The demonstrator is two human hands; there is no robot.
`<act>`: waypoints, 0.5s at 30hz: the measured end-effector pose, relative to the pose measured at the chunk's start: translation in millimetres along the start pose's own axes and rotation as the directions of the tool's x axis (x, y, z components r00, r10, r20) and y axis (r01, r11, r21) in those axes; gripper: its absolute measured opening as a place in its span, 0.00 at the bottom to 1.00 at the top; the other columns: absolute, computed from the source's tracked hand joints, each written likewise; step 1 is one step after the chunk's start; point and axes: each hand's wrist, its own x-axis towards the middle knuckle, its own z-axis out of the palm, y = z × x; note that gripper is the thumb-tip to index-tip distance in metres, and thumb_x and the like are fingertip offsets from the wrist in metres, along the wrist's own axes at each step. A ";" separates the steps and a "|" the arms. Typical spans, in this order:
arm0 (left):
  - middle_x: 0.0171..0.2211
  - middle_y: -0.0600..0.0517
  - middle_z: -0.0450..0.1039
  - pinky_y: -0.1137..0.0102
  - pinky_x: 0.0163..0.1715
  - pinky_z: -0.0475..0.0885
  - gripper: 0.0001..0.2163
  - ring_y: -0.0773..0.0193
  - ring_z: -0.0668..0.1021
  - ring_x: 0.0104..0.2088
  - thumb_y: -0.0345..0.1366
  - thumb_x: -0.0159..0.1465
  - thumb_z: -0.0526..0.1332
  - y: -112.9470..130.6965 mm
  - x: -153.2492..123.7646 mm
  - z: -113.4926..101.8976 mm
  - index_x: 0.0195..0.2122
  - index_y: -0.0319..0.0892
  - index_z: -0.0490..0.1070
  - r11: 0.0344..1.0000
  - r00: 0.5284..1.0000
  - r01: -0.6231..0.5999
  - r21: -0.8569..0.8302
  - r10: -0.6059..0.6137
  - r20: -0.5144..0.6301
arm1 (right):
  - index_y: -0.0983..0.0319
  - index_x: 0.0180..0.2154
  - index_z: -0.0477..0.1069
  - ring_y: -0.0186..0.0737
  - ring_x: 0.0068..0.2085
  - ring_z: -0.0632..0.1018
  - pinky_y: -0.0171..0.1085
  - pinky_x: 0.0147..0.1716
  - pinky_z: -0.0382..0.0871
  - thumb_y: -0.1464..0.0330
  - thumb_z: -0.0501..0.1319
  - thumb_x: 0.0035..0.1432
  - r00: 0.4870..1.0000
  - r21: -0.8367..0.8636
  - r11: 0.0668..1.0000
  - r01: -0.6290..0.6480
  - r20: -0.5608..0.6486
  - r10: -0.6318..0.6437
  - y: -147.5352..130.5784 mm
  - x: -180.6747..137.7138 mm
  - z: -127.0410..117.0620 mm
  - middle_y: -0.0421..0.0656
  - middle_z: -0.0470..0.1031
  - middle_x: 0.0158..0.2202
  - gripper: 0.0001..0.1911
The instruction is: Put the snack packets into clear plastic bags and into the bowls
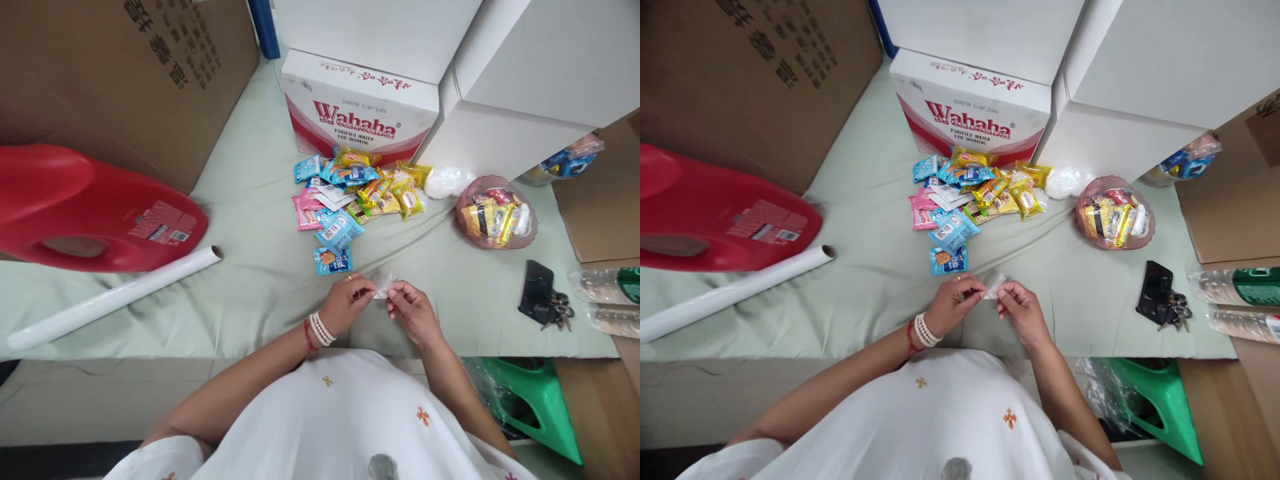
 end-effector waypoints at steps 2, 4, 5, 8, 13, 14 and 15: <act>0.30 0.51 0.75 0.71 0.32 0.69 0.08 0.64 0.75 0.31 0.38 0.66 0.61 1.7 -0.6 -3.2 0.34 0.42 0.76 0.997 0.996 0.068 -0.044 -0.070 -0.057 | 0.59 0.36 0.75 0.32 0.25 0.71 0.31 0.26 0.68 0.53 0.70 0.59 0.998 -0.088 0.994 0.061 -0.005 -0.062 0.1 1.7 -2.4 0.37 0.72 0.25 0.16; 0.30 0.52 0.74 0.71 0.31 0.68 0.09 0.65 0.74 0.31 0.40 0.66 0.61 4.7 0.5 -3.9 0.33 0.41 0.75 0.987 0.987 0.128 -0.100 -0.137 -0.088 | 0.59 0.38 0.75 0.33 0.27 0.72 0.33 0.30 0.69 0.55 0.66 0.63 0.989 -0.219 0.965 0.147 0.024 -0.145 -2.7 1.4 -4.0 0.38 0.72 0.29 0.14; 0.31 0.52 0.74 0.72 0.30 0.68 0.10 0.66 0.74 0.30 0.41 0.66 0.61 6.5 1.6 -3.1 0.34 0.41 0.75 0.981 0.984 0.146 -0.125 -0.157 -0.083 | 0.59 0.38 0.75 0.34 0.29 0.73 0.34 0.32 0.69 0.56 0.64 0.65 0.979 -0.294 0.934 0.202 0.060 -0.193 -4.8 0.6 -4.1 0.39 0.73 0.31 0.13; 0.31 0.52 0.75 0.71 0.32 0.68 0.10 0.66 0.73 0.31 0.43 0.64 0.64 10.8 7.0 2.8 0.35 0.40 0.75 0.964 0.982 0.177 -0.200 -0.186 -0.027 | 0.58 0.39 0.75 0.37 0.36 0.75 0.37 0.38 0.71 0.60 0.59 0.70 0.918 -0.478 0.784 0.396 0.215 -0.333 -10.3 -2.4 -0.8 0.43 0.75 0.38 0.10; 0.28 0.54 0.73 0.70 0.35 0.68 0.10 0.67 0.72 0.30 0.43 0.59 0.67 8.7 14.2 9.0 0.32 0.40 0.74 0.857 0.949 0.293 -0.425 -0.316 0.016 | 0.57 0.40 0.73 0.41 0.45 0.77 0.39 0.46 0.71 0.65 0.56 0.72 0.843 -0.568 0.634 0.524 0.236 -0.484 -5.7 -6.6 2.7 0.45 0.76 0.43 0.09; 0.28 0.54 0.73 0.70 0.36 0.68 0.10 0.67 0.72 0.30 0.43 0.59 0.67 7.5 14.0 8.5 0.32 0.41 0.74 0.841 0.944 0.295 -0.454 -0.330 0.003 | 0.57 0.40 0.73 0.40 0.44 0.78 0.39 0.46 0.71 0.64 0.56 0.72 0.853 -0.569 0.654 0.498 0.188 -0.486 -3.5 -7.6 1.4 0.45 0.76 0.43 0.09; 0.29 0.54 0.73 0.70 0.36 0.68 0.10 0.67 0.72 0.30 0.43 0.59 0.68 6.3 13.2 7.6 0.33 0.41 0.74 0.833 0.942 0.291 -0.471 -0.336 -0.013 | 0.57 0.40 0.73 0.40 0.42 0.78 0.39 0.44 0.72 0.63 0.57 0.72 0.873 -0.557 0.692 0.459 0.141 -0.466 -1.3 -8.6 -0.3 0.44 0.76 0.42 0.09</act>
